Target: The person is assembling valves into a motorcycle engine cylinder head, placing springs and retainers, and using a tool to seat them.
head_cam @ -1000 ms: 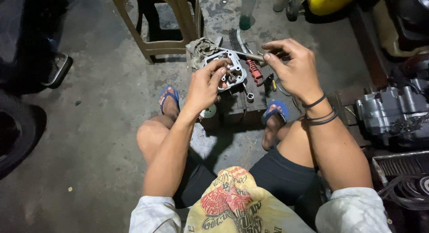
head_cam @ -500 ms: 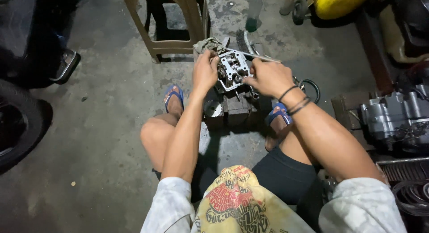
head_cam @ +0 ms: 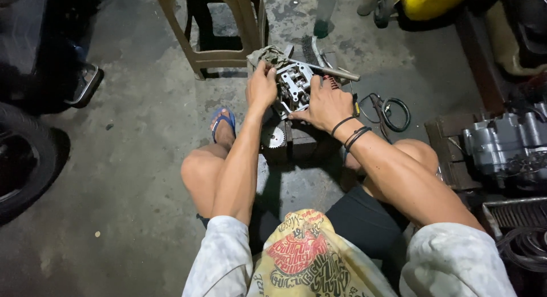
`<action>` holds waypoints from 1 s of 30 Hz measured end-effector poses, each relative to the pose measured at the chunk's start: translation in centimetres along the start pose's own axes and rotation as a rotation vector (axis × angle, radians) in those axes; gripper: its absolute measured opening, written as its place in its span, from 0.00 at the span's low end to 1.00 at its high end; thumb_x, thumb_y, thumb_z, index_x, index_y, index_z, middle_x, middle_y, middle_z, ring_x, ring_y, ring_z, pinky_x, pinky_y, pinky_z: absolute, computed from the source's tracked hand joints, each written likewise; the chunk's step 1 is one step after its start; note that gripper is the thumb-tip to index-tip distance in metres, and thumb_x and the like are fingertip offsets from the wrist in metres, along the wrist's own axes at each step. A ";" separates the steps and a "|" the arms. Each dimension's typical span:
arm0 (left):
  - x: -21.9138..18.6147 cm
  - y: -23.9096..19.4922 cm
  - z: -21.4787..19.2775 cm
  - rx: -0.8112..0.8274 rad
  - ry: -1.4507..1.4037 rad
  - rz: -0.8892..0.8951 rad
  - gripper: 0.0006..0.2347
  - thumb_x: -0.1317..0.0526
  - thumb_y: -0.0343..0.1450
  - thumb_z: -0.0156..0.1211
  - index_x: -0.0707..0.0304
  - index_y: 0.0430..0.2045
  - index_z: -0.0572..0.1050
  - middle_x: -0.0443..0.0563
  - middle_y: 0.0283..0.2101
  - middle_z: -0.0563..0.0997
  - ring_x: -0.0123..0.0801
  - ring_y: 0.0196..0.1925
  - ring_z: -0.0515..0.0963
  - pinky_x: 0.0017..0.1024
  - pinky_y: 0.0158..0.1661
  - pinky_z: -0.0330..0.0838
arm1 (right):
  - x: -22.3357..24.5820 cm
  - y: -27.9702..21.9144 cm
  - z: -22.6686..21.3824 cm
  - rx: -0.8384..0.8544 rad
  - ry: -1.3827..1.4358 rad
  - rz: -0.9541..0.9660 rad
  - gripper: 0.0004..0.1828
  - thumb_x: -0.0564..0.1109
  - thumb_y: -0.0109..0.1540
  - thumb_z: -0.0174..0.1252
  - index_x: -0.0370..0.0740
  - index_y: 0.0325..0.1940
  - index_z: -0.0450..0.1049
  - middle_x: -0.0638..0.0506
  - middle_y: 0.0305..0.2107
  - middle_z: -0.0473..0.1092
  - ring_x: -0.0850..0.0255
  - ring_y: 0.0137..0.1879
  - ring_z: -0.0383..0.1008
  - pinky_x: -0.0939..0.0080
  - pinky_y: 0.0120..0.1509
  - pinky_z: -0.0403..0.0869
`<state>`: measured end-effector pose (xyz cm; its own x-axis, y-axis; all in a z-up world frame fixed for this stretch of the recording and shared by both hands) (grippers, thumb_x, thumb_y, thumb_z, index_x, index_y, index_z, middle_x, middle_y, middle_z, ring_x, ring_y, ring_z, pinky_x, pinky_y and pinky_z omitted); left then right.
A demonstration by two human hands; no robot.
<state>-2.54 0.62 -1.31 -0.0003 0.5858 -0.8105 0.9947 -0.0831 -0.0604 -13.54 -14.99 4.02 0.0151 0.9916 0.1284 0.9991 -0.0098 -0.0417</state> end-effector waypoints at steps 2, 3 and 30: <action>-0.2 -0.3 -0.4 0.005 0.010 -0.015 0.09 0.54 0.77 0.50 0.49 0.46 0.75 0.55 0.49 0.84 0.59 0.57 0.79 0.54 0.57 0.70 | 0.0 -0.5 -0.2 -0.023 -0.024 -0.010 0.55 0.86 0.54 0.55 0.35 0.58 0.56 0.36 0.43 0.69 0.30 0.41 0.79 0.27 0.43 0.75; -0.1 -0.5 -0.7 0.005 0.020 -0.034 0.09 0.53 0.77 0.50 0.48 0.46 0.74 0.54 0.50 0.84 0.59 0.57 0.79 0.53 0.57 0.70 | 0.3 -0.6 -0.4 -0.046 -0.047 -0.026 0.53 0.85 0.55 0.55 0.35 0.58 0.57 0.38 0.42 0.69 0.32 0.39 0.80 0.28 0.41 0.76; 0.7 -7.4 -2.7 0.221 -0.103 -0.031 0.09 0.56 0.75 0.53 0.51 0.45 0.77 0.57 0.38 0.85 0.44 0.39 0.88 0.47 0.52 0.75 | -1.2 1.7 0.2 0.263 -0.044 -0.217 0.66 0.59 0.50 0.60 0.55 0.84 0.28 0.43 0.70 0.61 0.39 0.67 0.70 0.18 0.66 0.55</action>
<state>-9.64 3.85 0.18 -0.0521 0.5066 -0.8606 0.9475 -0.2472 -0.2029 -11.89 -16.20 3.58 -0.2045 0.9716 0.1195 0.9342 0.2301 -0.2725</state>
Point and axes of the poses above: each hand's wrist, its own y-axis towards the middle knuckle, its own z-axis out of the palm, x = y × z, the point moved 9 cm from there along y, towards the middle knuckle
